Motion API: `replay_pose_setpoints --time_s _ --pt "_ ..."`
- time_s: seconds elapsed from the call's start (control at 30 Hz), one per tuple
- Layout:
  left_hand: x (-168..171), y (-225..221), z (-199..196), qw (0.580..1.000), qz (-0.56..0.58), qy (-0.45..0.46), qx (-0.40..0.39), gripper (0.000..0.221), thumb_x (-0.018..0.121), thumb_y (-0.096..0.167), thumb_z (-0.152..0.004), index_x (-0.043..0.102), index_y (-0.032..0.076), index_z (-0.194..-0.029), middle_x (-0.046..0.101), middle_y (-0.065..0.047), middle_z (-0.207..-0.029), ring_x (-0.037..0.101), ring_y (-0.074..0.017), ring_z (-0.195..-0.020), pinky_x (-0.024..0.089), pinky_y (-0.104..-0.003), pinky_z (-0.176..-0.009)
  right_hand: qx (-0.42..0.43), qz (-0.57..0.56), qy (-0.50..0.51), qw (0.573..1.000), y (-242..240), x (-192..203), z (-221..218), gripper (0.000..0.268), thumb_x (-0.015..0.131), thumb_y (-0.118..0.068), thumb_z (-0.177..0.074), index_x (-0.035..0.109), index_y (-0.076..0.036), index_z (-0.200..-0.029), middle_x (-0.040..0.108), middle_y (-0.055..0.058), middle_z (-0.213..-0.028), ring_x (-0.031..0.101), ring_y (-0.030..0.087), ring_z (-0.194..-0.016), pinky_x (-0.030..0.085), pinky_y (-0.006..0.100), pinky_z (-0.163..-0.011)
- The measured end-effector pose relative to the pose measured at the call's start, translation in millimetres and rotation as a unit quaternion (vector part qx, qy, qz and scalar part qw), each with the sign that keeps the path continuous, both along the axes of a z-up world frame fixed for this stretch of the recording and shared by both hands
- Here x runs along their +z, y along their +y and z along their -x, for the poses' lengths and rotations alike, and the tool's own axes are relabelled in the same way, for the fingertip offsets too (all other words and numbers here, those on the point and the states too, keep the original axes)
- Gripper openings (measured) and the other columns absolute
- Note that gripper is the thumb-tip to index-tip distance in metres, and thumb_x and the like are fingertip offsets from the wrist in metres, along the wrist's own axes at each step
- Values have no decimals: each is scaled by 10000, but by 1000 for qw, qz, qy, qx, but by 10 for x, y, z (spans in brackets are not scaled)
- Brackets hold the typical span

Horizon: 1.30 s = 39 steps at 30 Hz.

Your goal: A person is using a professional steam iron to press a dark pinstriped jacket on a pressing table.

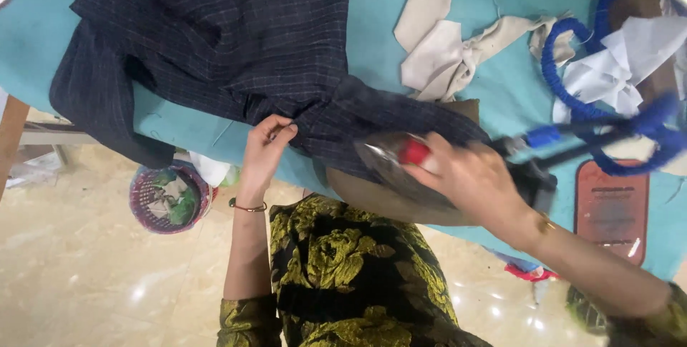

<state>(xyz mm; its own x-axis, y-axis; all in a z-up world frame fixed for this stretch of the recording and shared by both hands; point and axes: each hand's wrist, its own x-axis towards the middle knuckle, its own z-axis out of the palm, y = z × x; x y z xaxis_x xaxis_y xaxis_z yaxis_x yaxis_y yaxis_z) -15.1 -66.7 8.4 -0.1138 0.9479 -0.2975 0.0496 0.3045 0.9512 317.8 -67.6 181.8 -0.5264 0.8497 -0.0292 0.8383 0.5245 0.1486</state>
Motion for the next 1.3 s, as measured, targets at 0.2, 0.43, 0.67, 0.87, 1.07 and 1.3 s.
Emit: replay_pose_setpoints --time_s 0.2,0.43,0.67,0.87,1.07,1.3 --pt "-71 5 -6 999 17 -31 8 129 653 99 -1006 667 -28 -1021 618 -145 -854 566 -212 -859 506 -401 -837 -10 4 16 1000 -83 -102 -131 484 642 -681 -912 582 -203 -953 627 -18 -484 680 159 -473 560 273 -651" --pt "-50 25 26 998 52 -22 -8 191 652 132 -988 666 -20 -1104 647 -152 -981 608 -232 -982 552 -394 -868 42 25 111 993 242 -154 285 453 642 -607 -954 626 -155 -983 642 40 -511 683 216 -470 556 319 -604" --pt "95 20 -60 998 49 4 46 172 669 125 -965 675 2 -1084 672 -152 -1000 610 -232 -978 560 -375 -866 -43 47 72 995 -274 -242 -825 441 687 -621 -869 614 -203 -987 672 53 -548 720 244 -562 570 336 -647" --pt "312 43 -103 994 96 41 17 74 603 167 -993 665 143 -961 643 44 -891 576 -101 -877 474 -301 -837 -79 89 19 993 -819 -676 -2358 744 700 -547 -864 442 -60 -1364 565 -30 -496 484 122 -448 362 309 -381" --pt "338 46 -156 993 91 77 12 80 567 162 -1033 634 121 -1017 616 23 -918 554 -108 -896 452 -311 -856 -268 86 44 959 -1220 -644 -3314 546 409 -580 -947 610 -120 -1162 538 9 -561 575 164 -477 402 317 -419" --pt "875 46 -385 970 71 225 -63 380 512 422 -1088 619 60 -1133 446 -34 -728 359 -130 -623 297 -341 -599 -419 20 -10 908 -1479 -1027 -4259 682 308 -688 -1095 642 -95 -1131 597 154 -628 672 455 -688 442 471 -594"
